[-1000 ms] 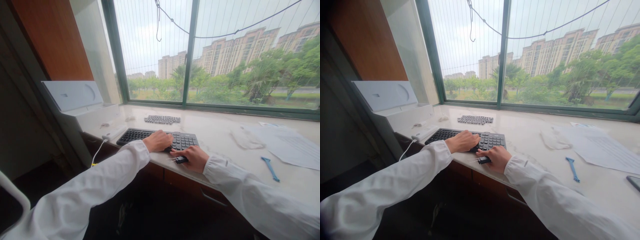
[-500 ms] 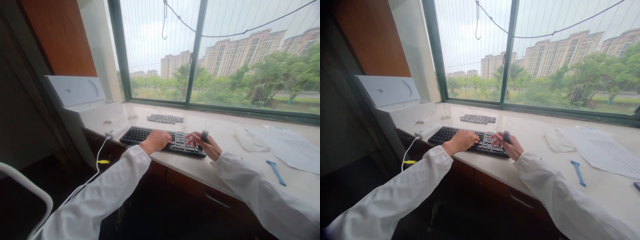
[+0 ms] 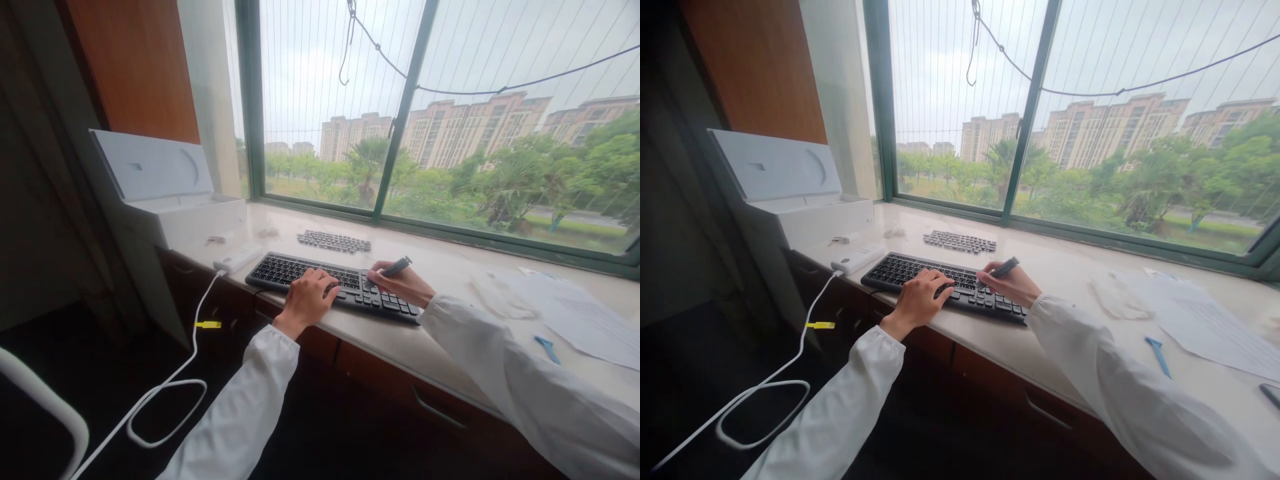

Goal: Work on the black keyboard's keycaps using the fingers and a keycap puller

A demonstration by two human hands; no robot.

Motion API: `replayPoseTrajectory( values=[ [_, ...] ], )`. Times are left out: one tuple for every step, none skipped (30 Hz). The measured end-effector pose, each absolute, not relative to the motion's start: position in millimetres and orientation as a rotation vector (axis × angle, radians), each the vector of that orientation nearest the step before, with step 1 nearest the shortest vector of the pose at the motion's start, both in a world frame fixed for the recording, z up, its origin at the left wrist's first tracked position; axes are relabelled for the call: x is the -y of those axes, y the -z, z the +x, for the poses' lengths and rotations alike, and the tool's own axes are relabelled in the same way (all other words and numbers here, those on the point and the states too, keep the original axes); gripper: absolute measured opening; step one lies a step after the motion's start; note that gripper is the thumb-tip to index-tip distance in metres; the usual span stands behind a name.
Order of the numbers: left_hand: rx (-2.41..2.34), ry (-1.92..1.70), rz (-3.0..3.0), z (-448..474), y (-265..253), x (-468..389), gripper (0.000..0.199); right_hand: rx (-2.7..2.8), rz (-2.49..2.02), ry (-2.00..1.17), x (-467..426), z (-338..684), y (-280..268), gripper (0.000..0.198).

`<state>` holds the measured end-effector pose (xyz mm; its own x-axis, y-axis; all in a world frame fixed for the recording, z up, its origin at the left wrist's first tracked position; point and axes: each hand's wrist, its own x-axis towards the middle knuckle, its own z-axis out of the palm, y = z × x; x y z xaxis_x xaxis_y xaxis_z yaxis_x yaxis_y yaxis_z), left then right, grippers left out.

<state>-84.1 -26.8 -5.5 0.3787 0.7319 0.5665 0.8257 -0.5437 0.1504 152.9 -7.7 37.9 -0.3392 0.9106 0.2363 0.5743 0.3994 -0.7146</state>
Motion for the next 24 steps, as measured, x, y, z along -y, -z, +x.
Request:
replayPoseTrajectory(
  values=[
    [1.409,0.886,-2.474,-84.4,5.9,26.4,0.031,2.08,-1.222,-0.717,3.4,149.1,-38.0,0.047],
    [1.406,0.879,-2.478,-84.8,6.1,25.8,0.031,2.12,-1.173,-0.747,-0.5,145.5,-37.6,0.047],
    [1.399,0.874,-2.484,-85.2,6.4,25.0,0.031,2.158,-1.128,-0.781,-3.7,142.3,-36.8,0.048],
    [1.392,0.874,-2.491,-85.7,6.8,24.2,0.03,2.194,-1.097,-0.811,-6.1,139.5,-35.7,0.049],
    [1.385,0.878,-2.495,-86.1,7.3,23.3,0.03,2.226,-1.085,-0.823,-7.7,137.1,-34.4,0.05],
    [1.381,0.884,-2.499,-86.6,7.9,22.6,0.03,2.254,-1.089,-0.81,-8.4,135.1,-33.1,0.05],
    [1.38,0.889,-2.503,-87.0,8.5,21.9,0.03,2.277,-1.103,-0.77,-8.4,133.4,-31.9,0.05],
    [1.379,0.893,-2.508,-87.4,9.1,21.4,0.03,2.296,-1.118,-0.709,-7.9,132.1,-30.8,0.05],
    [1.378,0.895,-2.515,-87.8,9.6,21.0,0.03,2.312,-1.131,-0.637,-7.1,131.1,-29.8,0.049],
    [1.378,0.898,-2.523,-88.1,10.0,20.6,0.031,2.324,-1.143,-0.564,-6.3,130.6,-28.9,0.048],
    [1.378,0.901,-2.53,-88.4,10.2,20.3,0.031,2.337,-1.155,-0.498,-5.5,130.3,-28.1,0.047],
    [1.378,0.905,-2.535,-88.6,10.3,20.1,0.031,2.351,-1.166,-0.441,-5.0,130.4,-27.4,0.046],
    [1.377,0.908,-2.539,-88.7,10.3,19.9,0.032,2.361,-1.174,-0.392,-4.8,130.7,-26.7,0.044],
    [1.376,0.908,-2.542,-88.8,10.3,19.8,0.032,2.37,-1.179,-0.347,-4.8,131.1,-26.1,0.043],
    [1.377,0.906,-2.543,-88.7,10.2,19.7,0.032,2.373,-1.181,-0.309,-4.8,131.6,-25.5,0.042],
    [1.378,0.9,-2.545,-88.7,10.2,19.6,0.032,2.375,-1.178,-0.277,-4.8,132.1,-24.9,0.041],
    [1.378,0.891,-2.549,-88.6,10.1,19.7,0.032,2.376,-1.171,-0.252,-4.8,132.6,-24.3,0.041],
    [1.376,0.882,-2.555,-88.6,10.0,19.7,0.032,2.377,-1.16,-0.234,-4.7,132.9,-23.6,0.04],
    [1.372,0.875,-2.559,-88.5,9.9,19.8,0.032,2.378,-1.148,-0.22,-4.6,133.2,-22.8,0.04],
    [1.367,0.868,-2.562,-88.4,9.8,20.0,0.032,2.38,-1.133,-0.208,-4.5,133.5,-21.8,0.04],
    [1.36,0.858,-2.564,-88.4,9.7,20.2,0.032,2.386,-1.115,-0.196,-4.5,133.9,-20.8,0.039],
    [1.355,0.846,-2.564,-88.3,9.5,20.5,0.031,2.396,-1.097,-0.187,-4.6,134.2,-19.6,0.039],
    [1.353,0.829,-2.562,-88.3,9.3,20.8,0.031,2.407,-1.079,-0.178,-4.9,134.7,-18.5,0.038],
    [1.352,0.811,-2.561,-88.3,9.0,21.1,0.032,2.416,-1.065,-0.169,-5.4,135.2,-17.5,0.038]
  ],
)
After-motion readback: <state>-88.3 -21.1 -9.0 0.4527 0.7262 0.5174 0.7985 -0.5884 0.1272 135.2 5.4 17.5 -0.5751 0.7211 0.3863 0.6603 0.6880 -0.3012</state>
